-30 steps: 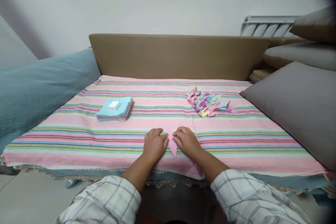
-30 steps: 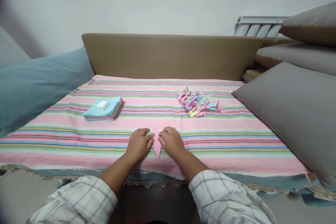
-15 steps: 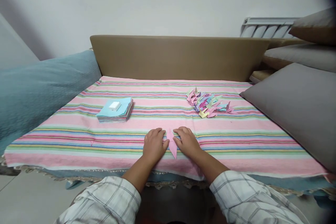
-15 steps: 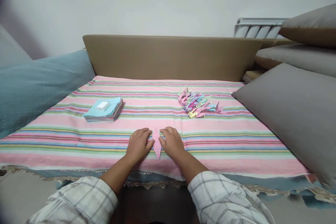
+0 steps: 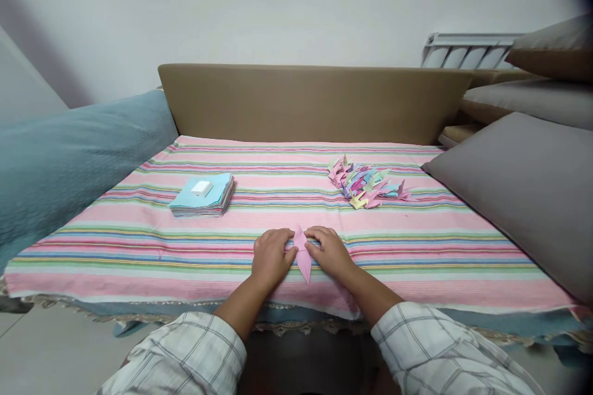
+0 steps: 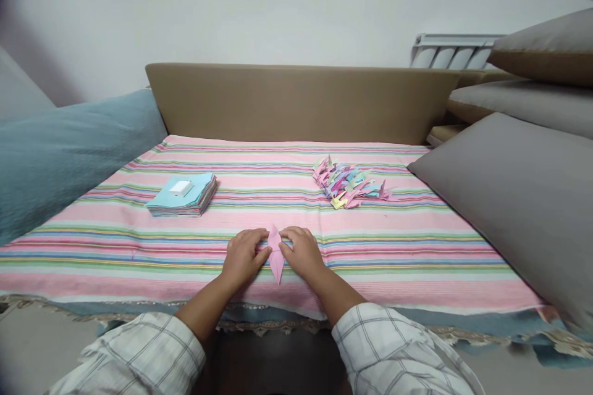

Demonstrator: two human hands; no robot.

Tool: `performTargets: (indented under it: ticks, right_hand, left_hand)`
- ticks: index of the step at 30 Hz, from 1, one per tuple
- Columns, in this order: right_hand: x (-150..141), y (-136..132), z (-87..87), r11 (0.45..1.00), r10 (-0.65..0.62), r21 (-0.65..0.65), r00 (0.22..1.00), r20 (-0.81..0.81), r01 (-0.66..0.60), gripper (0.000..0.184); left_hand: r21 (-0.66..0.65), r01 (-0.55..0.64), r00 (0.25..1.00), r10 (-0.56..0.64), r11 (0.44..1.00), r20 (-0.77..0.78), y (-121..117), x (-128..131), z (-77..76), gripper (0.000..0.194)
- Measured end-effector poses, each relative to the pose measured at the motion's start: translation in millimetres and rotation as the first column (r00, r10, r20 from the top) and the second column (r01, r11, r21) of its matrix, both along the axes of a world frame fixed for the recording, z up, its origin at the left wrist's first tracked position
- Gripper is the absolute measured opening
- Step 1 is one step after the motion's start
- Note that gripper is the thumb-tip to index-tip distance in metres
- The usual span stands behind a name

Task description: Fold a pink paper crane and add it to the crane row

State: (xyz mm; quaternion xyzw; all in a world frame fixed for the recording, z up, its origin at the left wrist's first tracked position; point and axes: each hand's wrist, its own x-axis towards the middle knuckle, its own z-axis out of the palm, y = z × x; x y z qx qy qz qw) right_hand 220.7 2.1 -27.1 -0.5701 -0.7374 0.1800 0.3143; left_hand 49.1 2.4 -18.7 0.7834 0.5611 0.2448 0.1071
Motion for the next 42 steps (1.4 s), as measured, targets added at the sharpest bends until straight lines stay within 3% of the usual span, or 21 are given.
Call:
performTargets:
  ticks: [3,6,9,11,15,19,24,29,31,35,42]
  right_hand:
    - [-1,-2,3.8,0.998,0.014,-0.061,0.988,-0.156,-0.024,0.027]
    - [-4,-3,3.9,0.989,-0.005,-0.141,0.938,-0.346,-0.047,0.024]
    - [-6,-2,2.0,0.979,-0.014,-0.179,0.847,-0.531,-0.096,0.022]
    - [-8,-2,1.6,0.973,-0.024,-0.192,0.769,-0.639,-0.129,0.024]
    - [-10,-4,5.2,0.944,-0.050,-0.245,0.638,-0.768,-0.222,0.034]
    - [-12,-8,11.0,0.902,-0.083,-0.313,0.591,-0.802,-0.298,0.035]
    - [-13,-10,15.0,0.910,-0.080,-0.285,0.549,-0.832,-0.300,0.036]
    - [-14,-10,13.6,0.936,-0.050,-0.238,0.570,-0.820,-0.260,0.033]
    - [-15,-10,12.3,0.943,-0.032,-0.215,0.574,-0.818,-0.253,0.031]
    - [-17,-12,11.6,0.954,0.002,-0.170,0.573,-0.820,-0.247,0.029]
    - [-16,-16,12.7,0.964,0.055,-0.120,0.620,-0.782,-0.237,0.031]
  left_hand:
    - [-0.030,0.003,0.996,0.000,1.000,0.094,1,0,1.8,0.028]
    - [-0.111,0.064,0.945,-0.024,0.992,0.325,3,0,-1.1,0.026]
    - [-0.213,0.180,0.768,-0.001,0.960,0.641,6,2,-5.0,0.031]
    - [-0.255,0.233,0.653,0.043,0.938,0.756,6,3,-5.0,0.036]
    - [-0.278,0.254,0.531,0.107,0.926,0.841,4,6,1.1,0.040]
    - [-0.241,0.250,0.433,0.114,0.938,0.894,1,6,5.2,0.035]
    - [-0.201,0.206,0.486,0.078,0.958,0.871,-1,6,4.6,0.025]
    - [-0.012,0.036,0.721,-0.017,0.999,0.693,-3,4,8.0,0.008]
    - [0.035,0.023,0.768,-0.040,0.999,0.639,-4,4,8.6,0.006]
    - [0.005,0.070,0.736,-0.055,0.998,0.674,-3,4,6.1,0.013]
    - [-0.197,0.239,0.531,0.042,0.951,0.847,-6,4,8.5,0.029]
